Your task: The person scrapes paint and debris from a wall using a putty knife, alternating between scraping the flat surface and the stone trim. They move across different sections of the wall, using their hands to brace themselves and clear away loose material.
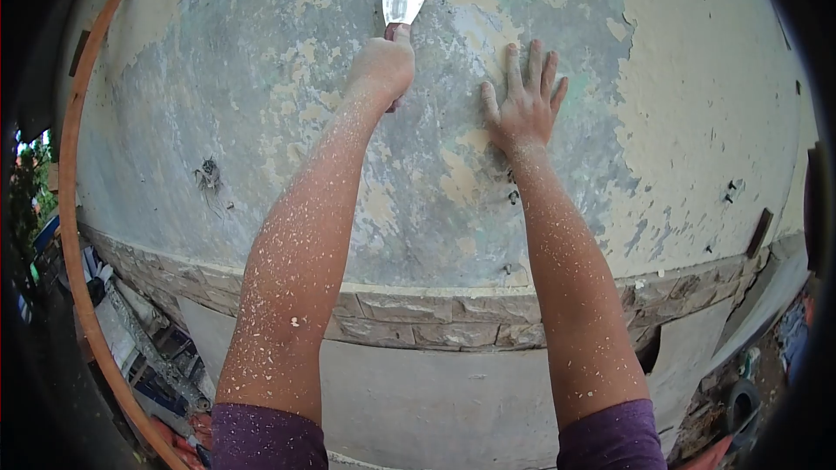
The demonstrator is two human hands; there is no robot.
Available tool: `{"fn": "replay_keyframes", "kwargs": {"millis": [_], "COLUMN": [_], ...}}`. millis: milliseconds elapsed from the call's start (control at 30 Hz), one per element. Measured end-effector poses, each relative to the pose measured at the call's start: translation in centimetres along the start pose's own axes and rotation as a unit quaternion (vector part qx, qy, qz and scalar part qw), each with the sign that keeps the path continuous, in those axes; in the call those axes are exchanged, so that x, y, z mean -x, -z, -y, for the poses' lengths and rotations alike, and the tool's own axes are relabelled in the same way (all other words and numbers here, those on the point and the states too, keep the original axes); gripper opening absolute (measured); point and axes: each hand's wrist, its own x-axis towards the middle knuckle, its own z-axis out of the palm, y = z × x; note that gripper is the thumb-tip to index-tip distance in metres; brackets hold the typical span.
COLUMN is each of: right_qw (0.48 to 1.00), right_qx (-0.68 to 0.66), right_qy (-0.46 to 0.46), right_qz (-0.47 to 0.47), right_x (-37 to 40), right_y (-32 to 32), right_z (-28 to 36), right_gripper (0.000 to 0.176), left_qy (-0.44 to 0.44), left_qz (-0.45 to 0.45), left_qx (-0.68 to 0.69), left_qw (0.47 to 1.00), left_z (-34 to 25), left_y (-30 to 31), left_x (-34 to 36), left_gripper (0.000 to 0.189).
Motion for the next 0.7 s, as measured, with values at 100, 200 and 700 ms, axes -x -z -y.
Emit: {"fn": "replay_keyframes", "kwargs": {"millis": [100, 200, 700], "right_qw": [0.998, 0.998, 0.996], "right_qx": [0.023, 0.025, 0.026], "right_qy": [0.058, 0.057, 0.082], "right_qz": [0.025, 0.027, -0.018], "right_x": [0.0, 0.0, -2.4], "right_y": [0.3, 0.6, -0.2], "right_z": [0.0, 0.1, 0.0], "right_gripper": [0.066, 0.066, 0.070], "left_qy": [-0.006, -0.010, -0.047], "left_qz": [-0.017, -0.012, -0.027], "left_qx": [0.013, 0.025, -0.022], "left_qw": [1.000, 1.000, 0.998], "left_z": [-2.0, 1.0, 1.7], "left_y": [-0.1, -3.2, -1.1], "left_x": [-2.1, -2.7, -3.6], "left_gripper": [0.060, 0.061, 0.049]}}
